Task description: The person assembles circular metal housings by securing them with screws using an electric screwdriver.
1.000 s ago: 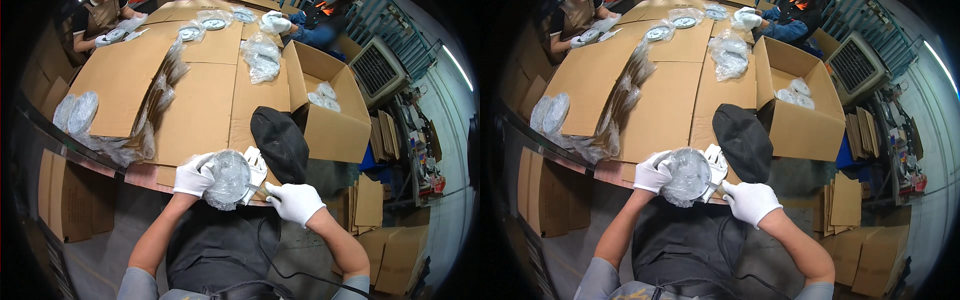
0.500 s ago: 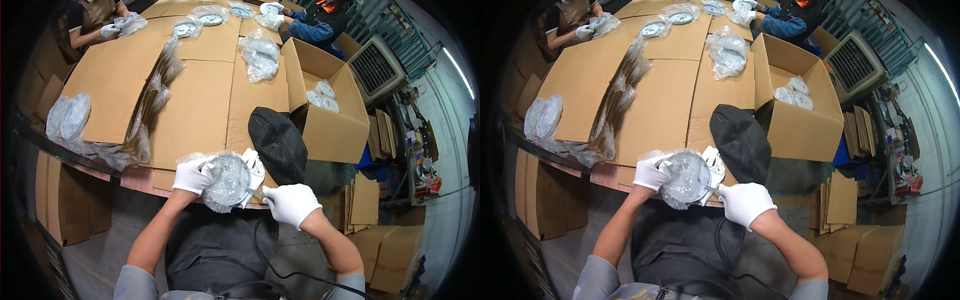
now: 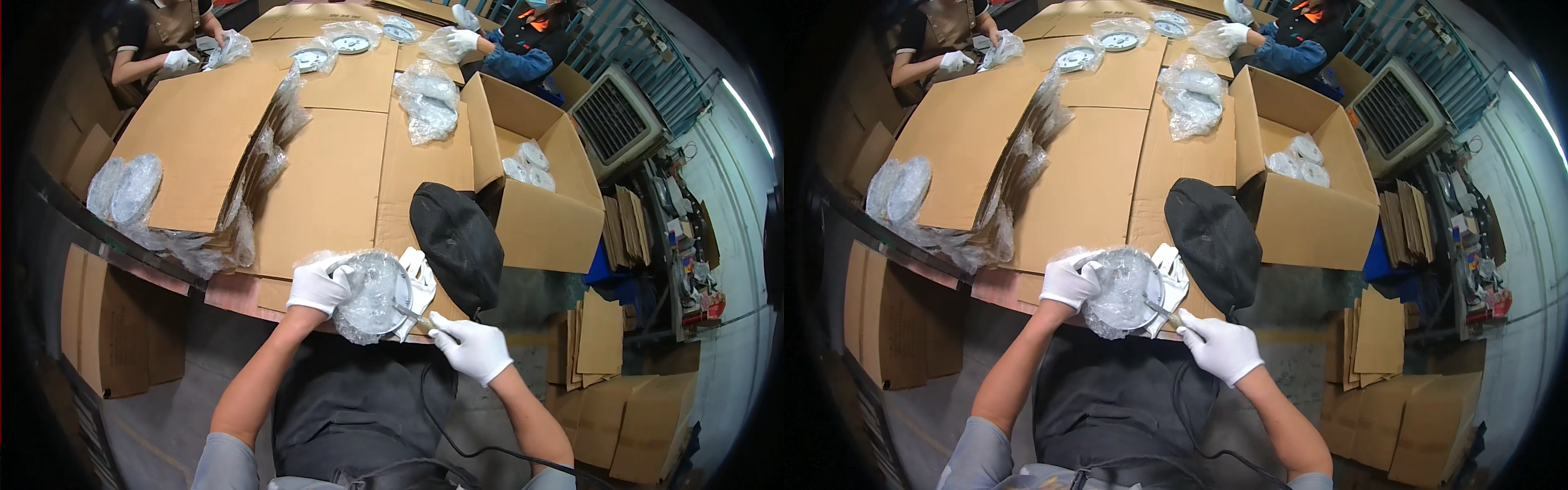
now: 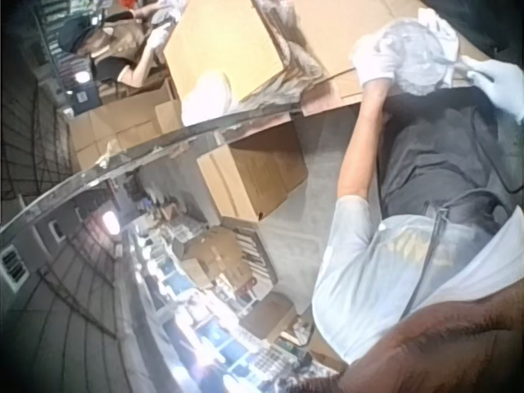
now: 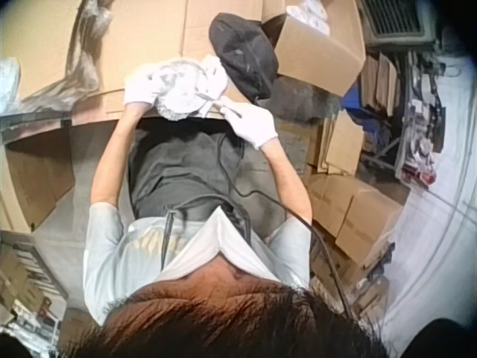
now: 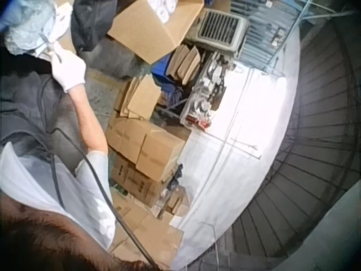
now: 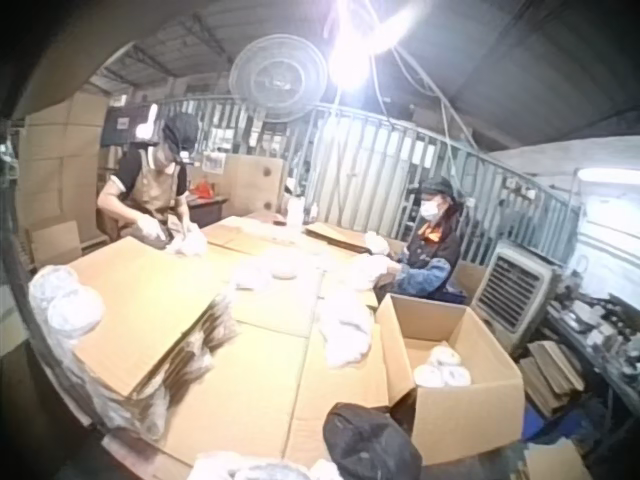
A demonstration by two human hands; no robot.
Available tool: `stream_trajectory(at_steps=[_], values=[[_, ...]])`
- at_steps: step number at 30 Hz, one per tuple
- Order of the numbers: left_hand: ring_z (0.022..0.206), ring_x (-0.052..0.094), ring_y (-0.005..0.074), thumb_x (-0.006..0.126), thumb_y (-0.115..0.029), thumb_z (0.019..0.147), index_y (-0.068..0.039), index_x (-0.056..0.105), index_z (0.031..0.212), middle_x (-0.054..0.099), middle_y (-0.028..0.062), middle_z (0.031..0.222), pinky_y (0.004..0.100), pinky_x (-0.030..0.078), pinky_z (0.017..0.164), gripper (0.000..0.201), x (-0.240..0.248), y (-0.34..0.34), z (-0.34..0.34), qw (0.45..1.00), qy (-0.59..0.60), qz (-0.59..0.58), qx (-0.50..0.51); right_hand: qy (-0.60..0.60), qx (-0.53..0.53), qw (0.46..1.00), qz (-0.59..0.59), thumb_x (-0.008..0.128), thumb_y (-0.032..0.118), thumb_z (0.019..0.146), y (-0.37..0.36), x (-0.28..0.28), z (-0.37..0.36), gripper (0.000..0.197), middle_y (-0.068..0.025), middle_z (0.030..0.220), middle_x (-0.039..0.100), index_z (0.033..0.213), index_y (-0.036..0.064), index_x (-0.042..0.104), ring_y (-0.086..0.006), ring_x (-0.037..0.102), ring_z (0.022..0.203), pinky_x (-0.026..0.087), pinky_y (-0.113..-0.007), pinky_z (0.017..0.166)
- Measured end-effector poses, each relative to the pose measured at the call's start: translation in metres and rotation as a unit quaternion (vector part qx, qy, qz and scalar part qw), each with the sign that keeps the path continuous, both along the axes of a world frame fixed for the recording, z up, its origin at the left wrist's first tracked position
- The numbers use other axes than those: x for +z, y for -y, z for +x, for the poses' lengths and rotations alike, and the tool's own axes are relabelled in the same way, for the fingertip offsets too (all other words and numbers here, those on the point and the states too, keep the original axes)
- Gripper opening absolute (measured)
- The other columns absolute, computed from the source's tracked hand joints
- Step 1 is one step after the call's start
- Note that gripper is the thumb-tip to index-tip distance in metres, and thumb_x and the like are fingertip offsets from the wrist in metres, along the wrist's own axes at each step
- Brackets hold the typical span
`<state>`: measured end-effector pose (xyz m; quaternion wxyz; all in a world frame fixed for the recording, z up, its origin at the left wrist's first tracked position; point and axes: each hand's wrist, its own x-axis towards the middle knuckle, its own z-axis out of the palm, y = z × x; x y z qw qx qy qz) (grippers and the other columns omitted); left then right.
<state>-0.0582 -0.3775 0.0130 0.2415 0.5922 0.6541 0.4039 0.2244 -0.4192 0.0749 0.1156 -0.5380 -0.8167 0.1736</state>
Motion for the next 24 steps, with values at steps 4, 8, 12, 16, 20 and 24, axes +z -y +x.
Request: stream_trajectory(at_steps=[4,8,12,16,20,24], values=[[0.074,0.072,0.0246,0.054,-0.007,0.084,-0.003,0.075,0.103,0.072,0.0181,0.084,0.031,0.056,0.073,0.028,0.009,0.004,0.0,0.999,0.039,-0.005,0.012,0.079,0.079,0.994,-0.017,0.059,0.035,0.093,-0.017,0.039,-0.001,0.024,-0.0064,0.08,0.071,0.109,0.0218,0.071,-0.0278,0.069,0.071,0.055,-0.041,0.063],[0.074,0.072,0.0264,0.055,-0.007,0.083,-0.004,0.075,0.1,0.072,0.017,0.083,0.0322,0.056,0.072,0.026,0.012,0.003,0.001,0.999,-0.006,0.044,0.021,0.19,0.113,0.97,-0.098,0.055,0.03,0.093,-0.032,0.07,-0.032,0.022,-0.0116,0.078,0.07,0.103,0.0171,0.07,-0.0324,0.069,0.071,0.055,-0.044,0.064],[0.074,0.069,0.0305,0.056,-0.008,0.084,-0.008,0.075,0.101,0.071,0.0163,0.084,0.0365,0.055,0.071,0.026,0.023,0.001,0.009,0.999,0.013,0.036,-0.006,0.258,0.137,0.946,-0.139,0.057,0.024,0.088,-0.041,0.078,-0.041,0.02,-0.0142,0.078,0.07,0.097,0.0139,0.072,-0.0348,0.069,0.072,0.055,-0.045,0.065],[0.067,0.067,0.0303,0.054,-0.006,0.081,-0.006,0.075,0.094,0.069,0.0168,0.077,0.0366,0.054,0.064,0.024,0.011,0.0,-0.005,0.998,0.023,0.06,-0.016,0.232,0.124,0.955,-0.136,0.057,0.025,0.086,-0.046,0.062,-0.039,0.021,-0.015,0.081,0.071,0.096,0.0153,0.072,-0.0347,0.07,0.076,0.055,-0.047,0.07],[0.065,0.069,0.0275,0.054,-0.006,0.081,-0.005,0.075,0.091,0.069,0.0163,0.073,0.0347,0.055,0.065,0.024,0.005,-0.002,-0.004,1.0,0.012,0.006,0.004,0.151,0.064,0.977,-0.134,0.053,0.036,0.095,-0.027,0.035,-0.016,0.026,-0.0104,0.084,0.071,0.105,0.0191,0.071,-0.0317,0.069,0.077,0.055,-0.045,0.069],[0.067,0.07,0.023,0.053,-0.005,0.081,-0.003,0.075,0.095,0.069,0.0177,0.071,0.0323,0.055,0.068,0.026,-0.01,-0.001,-0.003,0.996,0.072,0.013,0.044,0.021,-0.012,0.994,-0.107,0.055,0.043,0.095,0.005,-0.008,-0.004,0.035,-0.0091,0.095,0.072,0.121,0.0228,0.068,-0.0299,0.07,0.083,0.056,-0.041,0.073]])
